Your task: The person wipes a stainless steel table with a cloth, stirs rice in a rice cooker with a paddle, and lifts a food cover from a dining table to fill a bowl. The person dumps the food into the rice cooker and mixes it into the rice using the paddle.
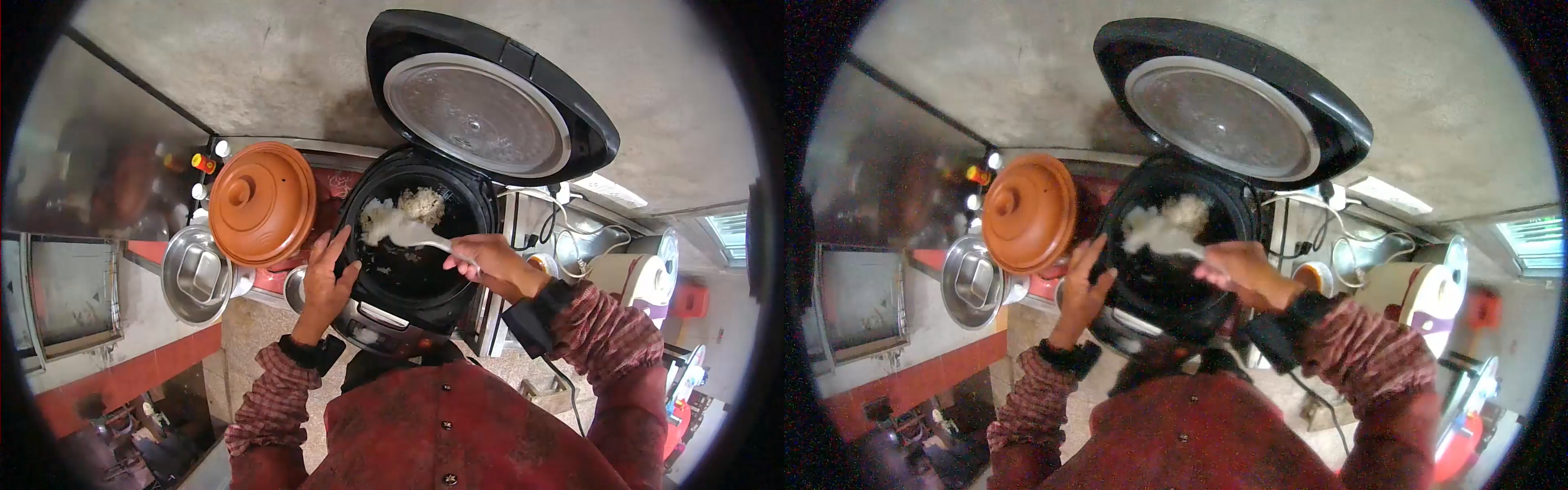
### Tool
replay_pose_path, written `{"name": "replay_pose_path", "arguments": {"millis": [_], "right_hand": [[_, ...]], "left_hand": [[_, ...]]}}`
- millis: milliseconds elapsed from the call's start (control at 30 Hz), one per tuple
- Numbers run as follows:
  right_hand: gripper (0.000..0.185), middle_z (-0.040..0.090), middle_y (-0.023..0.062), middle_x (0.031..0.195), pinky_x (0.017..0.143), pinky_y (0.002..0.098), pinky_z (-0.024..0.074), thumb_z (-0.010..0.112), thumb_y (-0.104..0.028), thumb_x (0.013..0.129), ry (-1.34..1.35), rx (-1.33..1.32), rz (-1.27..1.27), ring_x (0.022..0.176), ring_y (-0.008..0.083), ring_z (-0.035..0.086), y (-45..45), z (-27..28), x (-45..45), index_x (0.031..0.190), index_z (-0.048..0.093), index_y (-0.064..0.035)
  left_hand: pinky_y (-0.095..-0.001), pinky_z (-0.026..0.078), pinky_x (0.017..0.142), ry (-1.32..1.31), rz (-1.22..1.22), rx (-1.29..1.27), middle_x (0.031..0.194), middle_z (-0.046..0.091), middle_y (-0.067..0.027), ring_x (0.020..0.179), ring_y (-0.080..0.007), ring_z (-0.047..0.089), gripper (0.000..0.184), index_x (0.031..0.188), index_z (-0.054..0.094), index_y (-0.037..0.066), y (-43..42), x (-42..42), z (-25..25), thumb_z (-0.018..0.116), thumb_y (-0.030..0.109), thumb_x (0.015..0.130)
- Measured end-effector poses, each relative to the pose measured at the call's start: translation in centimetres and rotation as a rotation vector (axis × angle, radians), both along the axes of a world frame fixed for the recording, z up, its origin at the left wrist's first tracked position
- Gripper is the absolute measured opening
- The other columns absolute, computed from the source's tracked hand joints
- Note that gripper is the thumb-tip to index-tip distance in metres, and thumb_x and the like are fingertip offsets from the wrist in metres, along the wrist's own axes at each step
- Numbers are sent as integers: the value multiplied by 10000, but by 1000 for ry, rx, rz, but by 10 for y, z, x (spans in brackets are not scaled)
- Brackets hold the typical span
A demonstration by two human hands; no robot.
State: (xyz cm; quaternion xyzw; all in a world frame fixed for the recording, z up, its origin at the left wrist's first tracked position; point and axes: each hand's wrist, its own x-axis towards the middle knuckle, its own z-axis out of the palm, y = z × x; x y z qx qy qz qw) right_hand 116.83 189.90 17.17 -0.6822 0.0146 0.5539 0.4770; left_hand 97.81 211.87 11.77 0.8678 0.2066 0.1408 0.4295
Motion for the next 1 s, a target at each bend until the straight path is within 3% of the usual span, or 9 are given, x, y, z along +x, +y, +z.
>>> {"name": "replay_pose_path", "arguments": {"millis": [300, 400, 467, 633, 767, 867, 933, 967, 1000], "right_hand": [[246, 648, 104, 781, 493, 194, 440, 514, -149, 909, -114, 52, -259, 573, 82, 548, 26, 1, 13, 1036, 594, 45], [237, 645, 109, 729, 481, 205, 459, 522, -148, 901, -233, 76, -219, 549, 109, 581, 25, -4, 15, 999, 613, 48], [227, 643, 113, 705, 462, 218, 472, 528, -143, 897, -355, -33, 4, 512, 128, 590, 22, 4, 16, 963, 628, 50], [229, 650, 114, 703, 452, 213, 470, 534, -141, 893, -247, 25, 85, 496, 127, 583, 6, -1, 6, 981, 631, 47], [226, 655, 102, 712, 462, 241, 473, 532, -130, 888, -154, 119, -27, 507, 121, 579, 27, -11, -5, 986, 640, 44], [214, 649, 94, 697, 498, 239, 483, 526, -128, 890, -336, 68, 135, 546, 107, 590, 21, -16, 0, 970, 651, 26], [197, 647, 133, 694, 529, 271, 492, 545, -117, 876, -842, 3, 494, 570, 186, 622, 11, -10, 3, 992, 651, 1], [197, 647, 133, 694, 529, 271, 492, 545, -117, 876, -841, 3, 497, 570, 186, 622, 7, -3, 2, 992, 651, 1], [190, 638, 158, 698, 533, 302, 492, 557, -107, 866, -1089, 105, 524, 581, 246, 623, 2, 6, 0, 996, 651, -7]], "left_hand": [[-391, 332, 1028, 4, -10, -4, 1291, 444, -273, 1204, -399, 434, 567, 1303, 498, 111, 0, 2, 0, 645, 128, 756], [-392, 332, 1028, 6, -9, 13, 1292, 442, -273, 1206, -399, 432, 564, 1300, 500, 105, 0, 1, 2, 644, 132, 756], [-393, 332, 1028, -2, -3, -5, 1293, 441, -275, 1207, -399, 432, 562, 1299, 500, 104, 0, 1, 2, 643, 129, 756], [-398, 334, 1028, 4, 5, -19, 1296, 439, -279, 1208, -401, 431, 559, 1296, 502, 103, 0, 2, 1, 641, 127, 756], [-405, 337, 1025, 6, 9, 3, 1292, 443, -278, 1200, -403, 435, 564, 1298, 501, 109, 0, 1, -3, 642, 127, 752], [-408, 340, 1022, 7, 4, 14, 1284, 448, -276, 1190, -403, 439, 570, 1301, 498, 112, 0, 1, -2, 642, 129, 750], [-410, 340, 1020, 10, 2, 14, 1281, 450, -275, 1185, -402, 441, 572, 1302, 497, 113, 0, 1, -3, 643, 131, 749], [-410, 340, 1019, -8, -4, 8, 1281, 450, -272, 1183, -402, 441, 573, 1302, 497, 112, 1, 1, -4, 643, 134, 748], [-409, 340, 1018, -24, -9, 1, 1282, 450, -269, 1180, -402, 441, 574, 1302, 496, 112, 1, 1, -4, 643, 137, 748]]}}
